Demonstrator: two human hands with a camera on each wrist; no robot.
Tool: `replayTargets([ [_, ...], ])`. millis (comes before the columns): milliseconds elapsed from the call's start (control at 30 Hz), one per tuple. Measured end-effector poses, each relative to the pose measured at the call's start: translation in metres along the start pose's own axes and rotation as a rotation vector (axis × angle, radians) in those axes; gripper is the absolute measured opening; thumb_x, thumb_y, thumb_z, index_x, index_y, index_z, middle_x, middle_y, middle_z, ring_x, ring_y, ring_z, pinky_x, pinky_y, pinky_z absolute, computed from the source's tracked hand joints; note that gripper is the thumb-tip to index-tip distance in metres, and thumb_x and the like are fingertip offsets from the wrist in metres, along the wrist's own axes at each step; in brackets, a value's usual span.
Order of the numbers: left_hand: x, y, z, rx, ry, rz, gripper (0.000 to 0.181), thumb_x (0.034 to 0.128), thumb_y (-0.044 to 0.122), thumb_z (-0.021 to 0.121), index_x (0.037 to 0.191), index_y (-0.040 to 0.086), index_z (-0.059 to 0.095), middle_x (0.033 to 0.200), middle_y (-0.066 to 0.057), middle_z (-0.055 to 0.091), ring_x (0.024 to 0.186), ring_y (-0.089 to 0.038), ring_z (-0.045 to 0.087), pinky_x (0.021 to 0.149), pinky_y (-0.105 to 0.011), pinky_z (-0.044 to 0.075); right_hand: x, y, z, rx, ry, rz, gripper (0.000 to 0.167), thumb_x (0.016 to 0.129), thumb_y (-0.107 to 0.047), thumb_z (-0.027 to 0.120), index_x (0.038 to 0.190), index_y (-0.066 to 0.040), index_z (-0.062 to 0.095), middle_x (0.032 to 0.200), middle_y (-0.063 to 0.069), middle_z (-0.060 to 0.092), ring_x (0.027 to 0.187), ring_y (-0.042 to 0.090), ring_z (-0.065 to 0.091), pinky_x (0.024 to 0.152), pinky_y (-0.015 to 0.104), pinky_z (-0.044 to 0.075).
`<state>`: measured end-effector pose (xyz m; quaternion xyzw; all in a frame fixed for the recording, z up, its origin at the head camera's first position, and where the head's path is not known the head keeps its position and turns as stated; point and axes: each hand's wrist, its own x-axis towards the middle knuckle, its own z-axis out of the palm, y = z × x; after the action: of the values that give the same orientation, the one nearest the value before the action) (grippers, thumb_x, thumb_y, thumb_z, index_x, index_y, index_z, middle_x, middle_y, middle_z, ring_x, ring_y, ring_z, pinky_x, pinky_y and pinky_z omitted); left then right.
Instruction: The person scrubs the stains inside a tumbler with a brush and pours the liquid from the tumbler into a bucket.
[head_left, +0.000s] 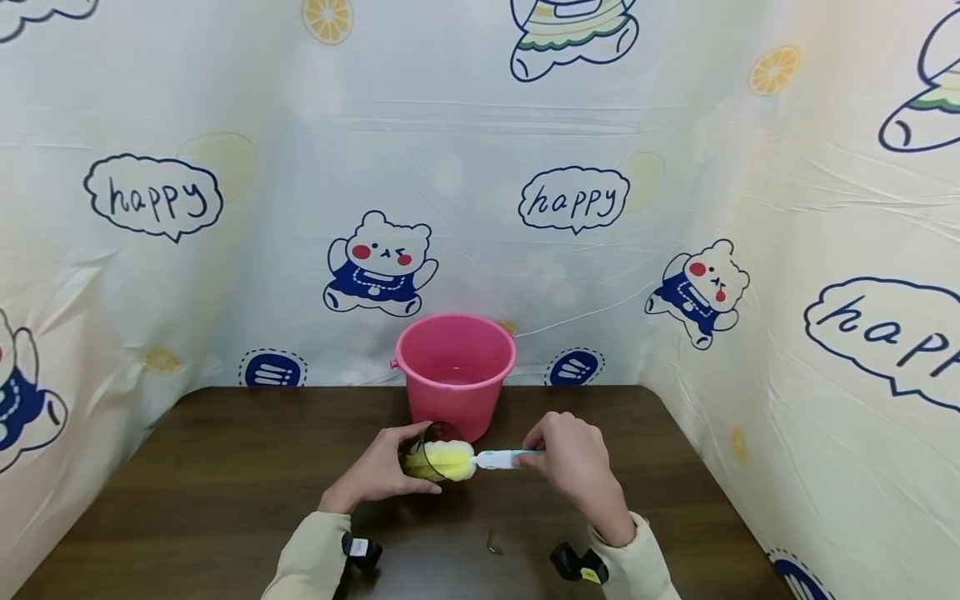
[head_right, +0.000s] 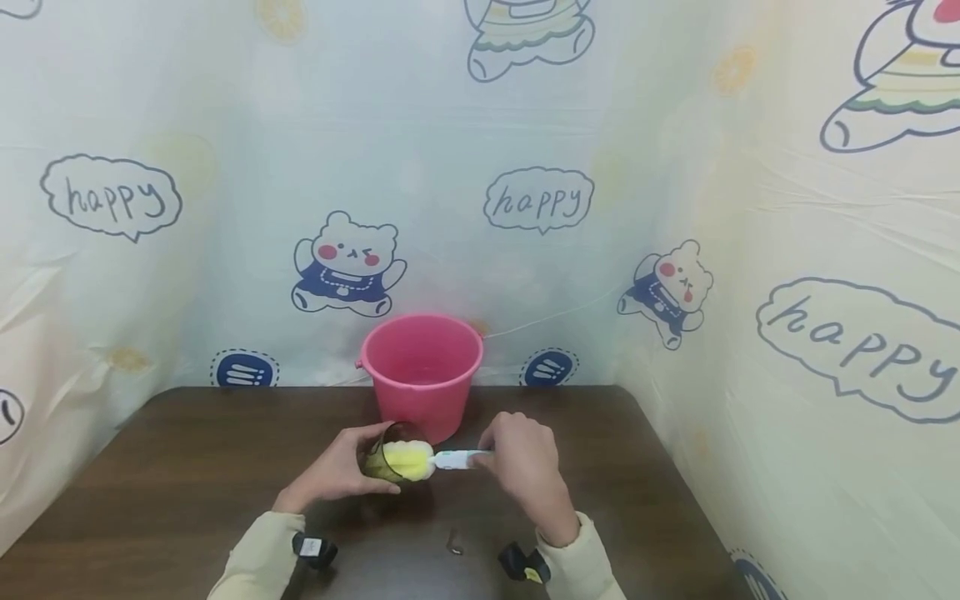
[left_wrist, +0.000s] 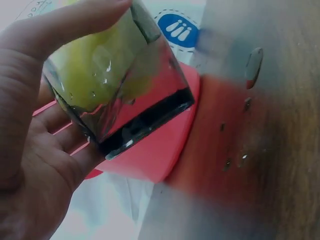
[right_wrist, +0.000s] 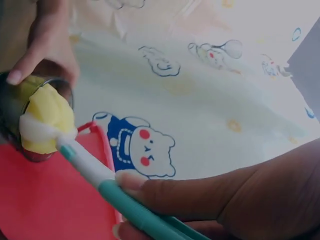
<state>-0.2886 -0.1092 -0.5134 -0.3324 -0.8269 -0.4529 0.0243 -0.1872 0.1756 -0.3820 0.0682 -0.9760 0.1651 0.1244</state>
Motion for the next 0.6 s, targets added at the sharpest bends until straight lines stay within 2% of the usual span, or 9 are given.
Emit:
replayTargets([
  [167,0.0013,0.0013,-0.0003,-0.051,0.006,-0.018,0.087,0.0695,0.029,0.096,0.146,0.018,0.055,0.141,0.007,0.061,0.129,-0.017,0.056,0.107,-0.050,0.048,0.0017,0.0005,0.0004,0.023,0.074,0.053,0.017,0.074,-0.033,0.092,0.076,-0.019,0.082,0.070,-0.007,0.070,0.058,0.010,0.051,0.047,0.027,0.041],
  [300,0.0011,0.0010,-0.0043,-0.046,0.021,-0.036,0.087,0.0677,0.031,0.096,0.144,0.022,0.057,0.140,0.010,0.061,0.128,-0.016,0.056,0.108,-0.050,0.048,0.0021,0.0021,-0.0014,0.022,0.044,0.052,0.017,0.075,-0.032,0.091,0.076,-0.019,0.081,0.070,-0.007,0.069,0.058,0.010,0.051,0.048,0.027,0.042],
  [400,-0.0002,0.0015,-0.0067,-0.036,0.030,-0.039,0.089,0.0678,0.033,0.096,0.146,0.018,0.055,0.142,0.006,0.060,0.130,-0.019,0.055,0.107,-0.051,0.048,0.0008,0.0030,-0.0047,0.041,0.022,0.046,0.016,0.075,-0.032,0.091,0.076,-0.019,0.081,0.070,-0.008,0.069,0.060,0.010,0.052,0.050,0.028,0.043],
  [600,-0.0017,0.0036,-0.0087,-0.047,0.055,-0.052,0.091,0.0697,0.033,0.095,0.148,0.017,0.053,0.145,0.003,0.058,0.132,-0.022,0.055,0.107,-0.052,0.048,-0.0003,0.0037,-0.0073,0.048,0.060,0.059,0.015,0.076,-0.032,0.090,0.079,-0.020,0.082,0.072,-0.008,0.071,0.061,0.010,0.054,0.051,0.029,0.043],
])
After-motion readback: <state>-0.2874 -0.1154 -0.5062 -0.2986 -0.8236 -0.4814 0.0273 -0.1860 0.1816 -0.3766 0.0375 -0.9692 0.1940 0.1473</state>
